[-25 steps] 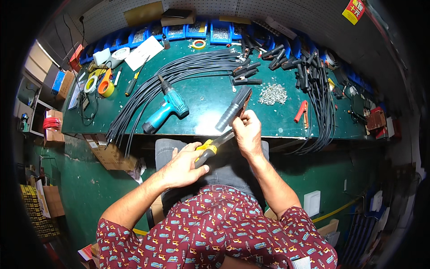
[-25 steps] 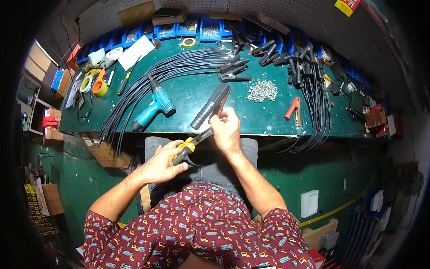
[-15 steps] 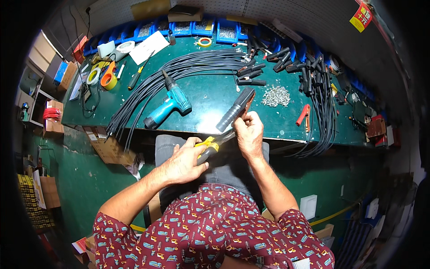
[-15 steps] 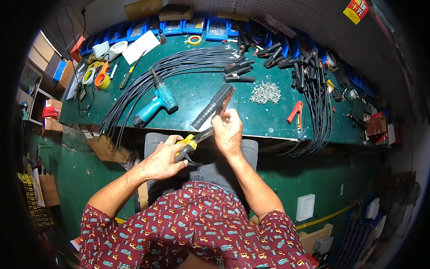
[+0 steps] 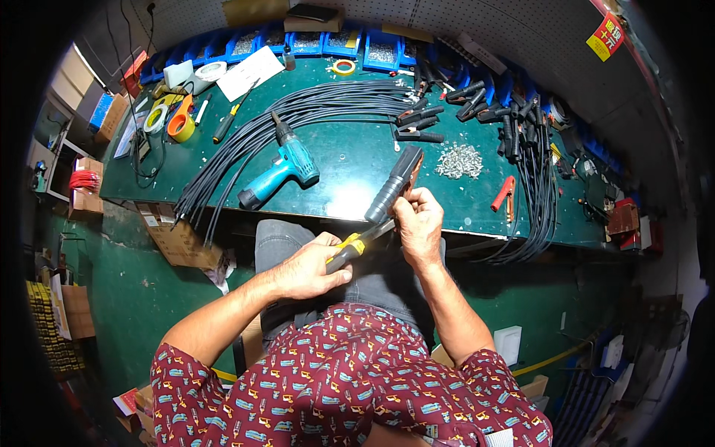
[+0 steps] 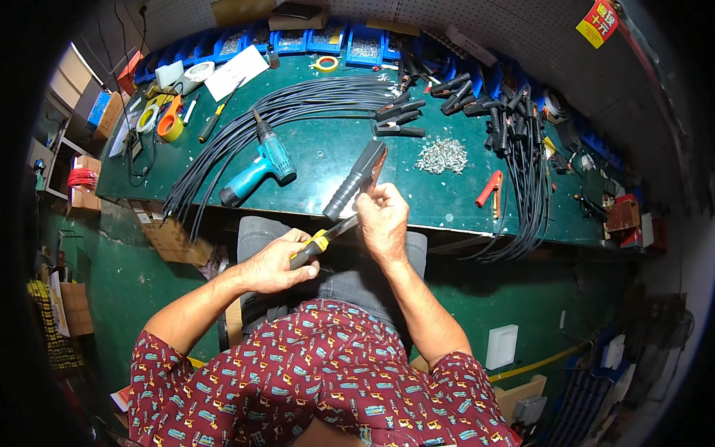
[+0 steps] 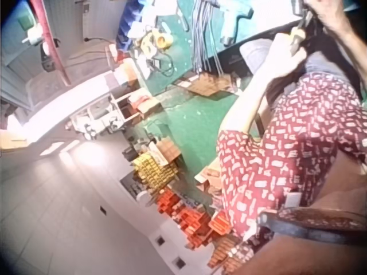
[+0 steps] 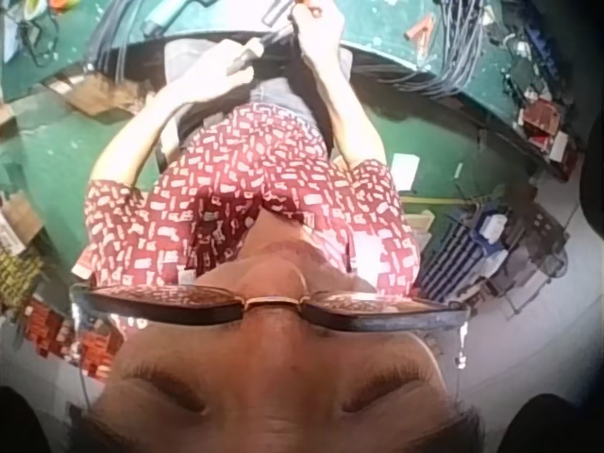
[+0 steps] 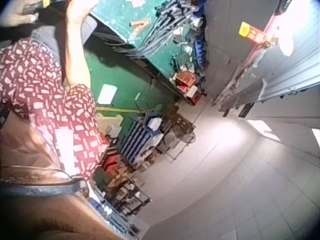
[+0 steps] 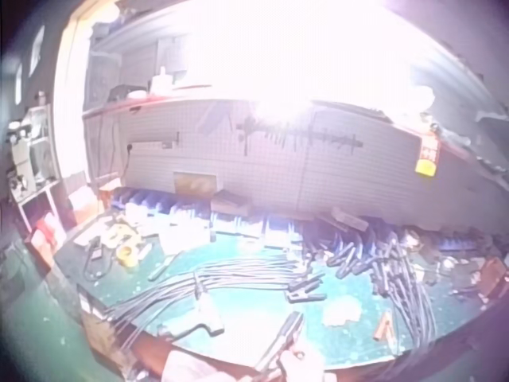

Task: The person repeatedly strips the ends of black cables with pliers, inserts metal connectors, and secures them using a power drill. Finished cables are placed on the workbench.

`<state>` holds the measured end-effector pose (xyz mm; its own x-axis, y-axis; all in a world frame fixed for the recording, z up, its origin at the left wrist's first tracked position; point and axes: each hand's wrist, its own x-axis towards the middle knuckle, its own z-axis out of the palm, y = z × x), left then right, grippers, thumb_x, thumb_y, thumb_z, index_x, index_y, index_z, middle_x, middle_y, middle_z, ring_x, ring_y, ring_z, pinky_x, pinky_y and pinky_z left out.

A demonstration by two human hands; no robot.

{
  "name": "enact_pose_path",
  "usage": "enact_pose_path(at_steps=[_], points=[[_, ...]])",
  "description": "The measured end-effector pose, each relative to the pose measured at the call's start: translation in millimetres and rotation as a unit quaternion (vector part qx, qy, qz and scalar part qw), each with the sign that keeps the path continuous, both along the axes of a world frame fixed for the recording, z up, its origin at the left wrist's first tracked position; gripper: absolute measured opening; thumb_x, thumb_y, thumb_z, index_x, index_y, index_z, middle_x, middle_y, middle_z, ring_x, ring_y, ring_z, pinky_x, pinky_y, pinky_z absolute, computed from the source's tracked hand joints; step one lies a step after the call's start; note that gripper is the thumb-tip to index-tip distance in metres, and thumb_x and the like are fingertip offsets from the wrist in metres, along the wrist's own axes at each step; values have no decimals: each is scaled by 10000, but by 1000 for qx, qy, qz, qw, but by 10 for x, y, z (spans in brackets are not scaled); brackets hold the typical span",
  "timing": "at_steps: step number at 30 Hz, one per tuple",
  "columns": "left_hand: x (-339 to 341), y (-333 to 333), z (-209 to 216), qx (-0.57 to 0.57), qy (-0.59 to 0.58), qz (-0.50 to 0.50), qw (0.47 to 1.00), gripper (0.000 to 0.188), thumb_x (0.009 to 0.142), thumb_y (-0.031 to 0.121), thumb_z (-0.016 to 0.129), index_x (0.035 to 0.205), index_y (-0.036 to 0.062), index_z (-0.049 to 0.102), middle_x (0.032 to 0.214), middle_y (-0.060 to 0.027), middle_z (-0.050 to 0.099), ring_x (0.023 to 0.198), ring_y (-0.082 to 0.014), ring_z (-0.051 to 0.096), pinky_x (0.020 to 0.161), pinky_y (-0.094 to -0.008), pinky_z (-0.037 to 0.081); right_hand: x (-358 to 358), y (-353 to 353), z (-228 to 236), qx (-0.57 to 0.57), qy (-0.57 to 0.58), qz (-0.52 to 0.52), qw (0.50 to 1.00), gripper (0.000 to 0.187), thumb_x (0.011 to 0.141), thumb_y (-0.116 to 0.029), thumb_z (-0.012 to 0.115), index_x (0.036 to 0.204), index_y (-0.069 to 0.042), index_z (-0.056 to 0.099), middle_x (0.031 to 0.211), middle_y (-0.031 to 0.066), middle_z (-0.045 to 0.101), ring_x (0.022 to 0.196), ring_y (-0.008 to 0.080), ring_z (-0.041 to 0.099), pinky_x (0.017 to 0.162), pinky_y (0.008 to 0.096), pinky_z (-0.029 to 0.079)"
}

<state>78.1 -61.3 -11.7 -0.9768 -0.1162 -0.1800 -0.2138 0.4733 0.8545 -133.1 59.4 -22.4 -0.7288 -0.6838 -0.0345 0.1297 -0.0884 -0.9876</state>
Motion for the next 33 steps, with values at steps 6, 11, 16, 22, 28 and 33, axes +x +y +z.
enact_pose_path(at_steps=[6,11,16,22,28,33], points=[[-93,50,23,251,7,20,968,482,918,197,689,1381,91,604,1332,-166,559,1329,-325,491,1165,-423,376,-111,46,-29,-48,-91,24,994,146,961,-144,705,972,-41,602,758,5,657,571,29,531,499,203,414],[-69,43,1,157,-11,2,988,512,926,200,677,1418,97,580,1382,-178,528,1360,-325,476,1183,-443,361,-81,25,15,-66,-89,32,993,172,971,-172,715,984,-47,597,761,0,661,570,29,533,499,201,417],[-62,34,54,116,-16,-7,993,457,933,207,672,1369,86,608,1352,-180,531,1331,-327,498,1168,-450,383,-72,29,-8,-54,-78,36,995,184,976,-180,717,1003,-41,598,768,3,665,580,32,540,507,200,421],[-26,70,-67,117,-25,0,993,370,955,220,669,1287,60,643,1207,-137,577,1201,-281,573,1092,-419,437,-35,20,23,-75,-119,48,989,181,1001,-191,667,1067,-34,607,756,-1,645,554,24,520,484,178,393],[-154,-46,-76,172,46,15,984,389,961,247,691,1278,28,642,1200,-113,633,1182,-246,599,1084,-394,447,-213,68,9,-81,-150,23,985,282,1005,-247,659,1159,-16,613,796,18,653,540,22,513,477,165,389],[-561,-380,-304,-176,0,133,975,357,859,240,785,1064,-9,631,955,-189,583,953,-355,592,879,-468,478,-461,151,45,-134,-177,20,975,316,1030,-283,651,1183,-13,590,869,44,650,588,22,496,477,176,398]])
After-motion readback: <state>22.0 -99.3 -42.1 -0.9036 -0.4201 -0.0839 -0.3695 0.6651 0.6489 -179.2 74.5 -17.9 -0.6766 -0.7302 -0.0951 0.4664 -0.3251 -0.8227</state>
